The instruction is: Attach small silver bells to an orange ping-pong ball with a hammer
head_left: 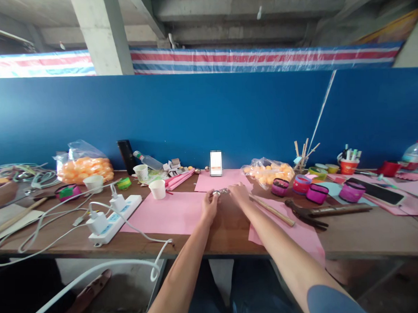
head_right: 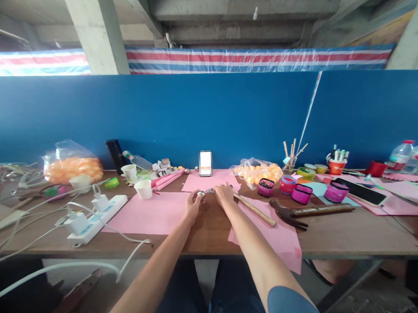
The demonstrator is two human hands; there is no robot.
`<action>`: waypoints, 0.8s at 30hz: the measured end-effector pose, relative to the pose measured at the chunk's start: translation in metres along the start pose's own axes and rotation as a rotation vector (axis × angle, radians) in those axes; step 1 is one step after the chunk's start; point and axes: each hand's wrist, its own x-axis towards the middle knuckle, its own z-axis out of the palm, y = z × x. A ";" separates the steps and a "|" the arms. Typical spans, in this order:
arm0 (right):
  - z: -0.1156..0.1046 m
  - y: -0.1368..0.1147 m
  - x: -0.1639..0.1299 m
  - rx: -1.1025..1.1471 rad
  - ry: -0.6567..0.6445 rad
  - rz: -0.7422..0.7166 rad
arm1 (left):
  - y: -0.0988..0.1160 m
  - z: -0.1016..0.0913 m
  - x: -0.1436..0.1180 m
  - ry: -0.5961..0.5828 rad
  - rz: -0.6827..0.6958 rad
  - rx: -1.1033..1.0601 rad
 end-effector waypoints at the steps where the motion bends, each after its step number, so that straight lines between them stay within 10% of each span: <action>1: 0.000 0.000 0.000 -0.002 0.001 -0.003 | 0.000 0.000 0.000 -0.003 -0.002 0.001; 24: 0.013 0.006 -0.003 0.105 0.028 -0.001 | 0.000 -0.005 -0.002 -0.154 0.098 0.213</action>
